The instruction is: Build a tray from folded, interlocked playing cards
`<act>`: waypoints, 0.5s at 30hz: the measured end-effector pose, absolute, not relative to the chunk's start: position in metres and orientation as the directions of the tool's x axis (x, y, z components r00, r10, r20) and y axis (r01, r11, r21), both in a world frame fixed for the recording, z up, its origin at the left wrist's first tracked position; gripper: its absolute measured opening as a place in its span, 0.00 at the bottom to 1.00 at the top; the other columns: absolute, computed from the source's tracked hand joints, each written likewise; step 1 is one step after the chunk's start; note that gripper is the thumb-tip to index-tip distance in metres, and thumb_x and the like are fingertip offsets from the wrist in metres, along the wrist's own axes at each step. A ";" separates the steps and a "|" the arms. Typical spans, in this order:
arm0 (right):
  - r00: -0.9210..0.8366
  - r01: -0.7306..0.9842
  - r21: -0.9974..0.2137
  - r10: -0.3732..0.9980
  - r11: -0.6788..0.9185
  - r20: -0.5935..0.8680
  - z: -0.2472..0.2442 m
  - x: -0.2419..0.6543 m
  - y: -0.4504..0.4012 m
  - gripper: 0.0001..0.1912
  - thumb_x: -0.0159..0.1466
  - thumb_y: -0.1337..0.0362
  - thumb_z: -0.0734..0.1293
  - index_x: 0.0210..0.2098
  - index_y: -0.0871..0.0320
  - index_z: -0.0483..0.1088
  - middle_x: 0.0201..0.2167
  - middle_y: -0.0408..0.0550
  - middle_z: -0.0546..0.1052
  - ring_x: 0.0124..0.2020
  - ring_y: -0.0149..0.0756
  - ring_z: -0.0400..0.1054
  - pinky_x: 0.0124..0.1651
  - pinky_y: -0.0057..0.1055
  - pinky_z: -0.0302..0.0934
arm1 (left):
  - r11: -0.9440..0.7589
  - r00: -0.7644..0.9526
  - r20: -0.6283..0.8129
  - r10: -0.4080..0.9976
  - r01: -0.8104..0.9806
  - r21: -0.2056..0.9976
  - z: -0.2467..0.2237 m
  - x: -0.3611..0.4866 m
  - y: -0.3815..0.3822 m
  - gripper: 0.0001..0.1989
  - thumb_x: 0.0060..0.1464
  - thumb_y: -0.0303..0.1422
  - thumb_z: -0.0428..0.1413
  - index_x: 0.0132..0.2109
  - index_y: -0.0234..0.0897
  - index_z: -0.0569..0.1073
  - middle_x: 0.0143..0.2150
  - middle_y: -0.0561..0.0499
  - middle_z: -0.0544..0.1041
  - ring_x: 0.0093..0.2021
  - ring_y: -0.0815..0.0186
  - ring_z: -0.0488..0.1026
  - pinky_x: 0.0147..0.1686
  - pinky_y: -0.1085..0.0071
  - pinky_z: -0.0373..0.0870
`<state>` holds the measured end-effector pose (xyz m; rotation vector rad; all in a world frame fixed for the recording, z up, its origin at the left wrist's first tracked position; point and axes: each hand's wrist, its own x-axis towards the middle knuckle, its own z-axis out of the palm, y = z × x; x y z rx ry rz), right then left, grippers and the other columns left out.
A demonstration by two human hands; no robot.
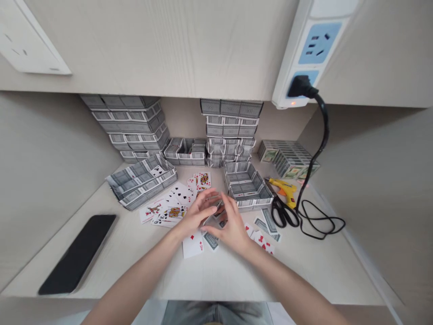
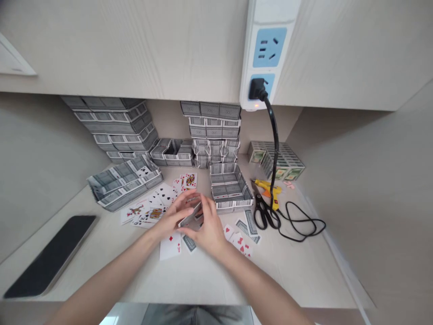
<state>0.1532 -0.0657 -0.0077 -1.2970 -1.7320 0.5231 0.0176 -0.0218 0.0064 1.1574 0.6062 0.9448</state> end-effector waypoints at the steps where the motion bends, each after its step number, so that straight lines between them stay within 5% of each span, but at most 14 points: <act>1: -0.058 0.554 -0.749 0.914 0.365 0.402 -0.008 0.152 -0.066 0.54 0.44 0.51 0.72 0.62 0.57 0.41 0.53 0.60 0.59 0.51 0.49 0.58 0.48 0.44 0.60 | 0.117 0.489 0.058 0.870 -0.319 0.941 0.007 0.019 -0.022 0.25 0.47 0.30 0.58 0.53 0.42 0.63 0.57 0.46 0.61 0.57 0.57 0.58 0.54 0.59 0.57; 7: -0.044 0.547 -0.757 0.916 0.356 0.399 -0.007 0.148 -0.069 0.55 0.44 0.56 0.73 0.62 0.60 0.40 0.49 0.59 0.64 0.46 0.46 0.60 0.46 0.43 0.60 | 0.092 0.499 0.099 0.861 -0.344 0.934 0.008 0.019 -0.023 0.24 0.46 0.29 0.58 0.52 0.41 0.64 0.53 0.46 0.65 0.56 0.58 0.59 0.55 0.61 0.56; 15: 0.076 0.400 -0.834 0.893 0.381 0.444 0.006 0.157 -0.067 0.26 0.48 0.62 0.70 0.47 0.55 0.65 0.40 0.49 0.71 0.42 0.40 0.63 0.45 0.38 0.59 | 0.140 0.604 0.128 0.787 -0.377 0.916 0.010 0.014 -0.021 0.23 0.47 0.34 0.57 0.51 0.39 0.66 0.50 0.44 0.66 0.54 0.55 0.60 0.51 0.57 0.60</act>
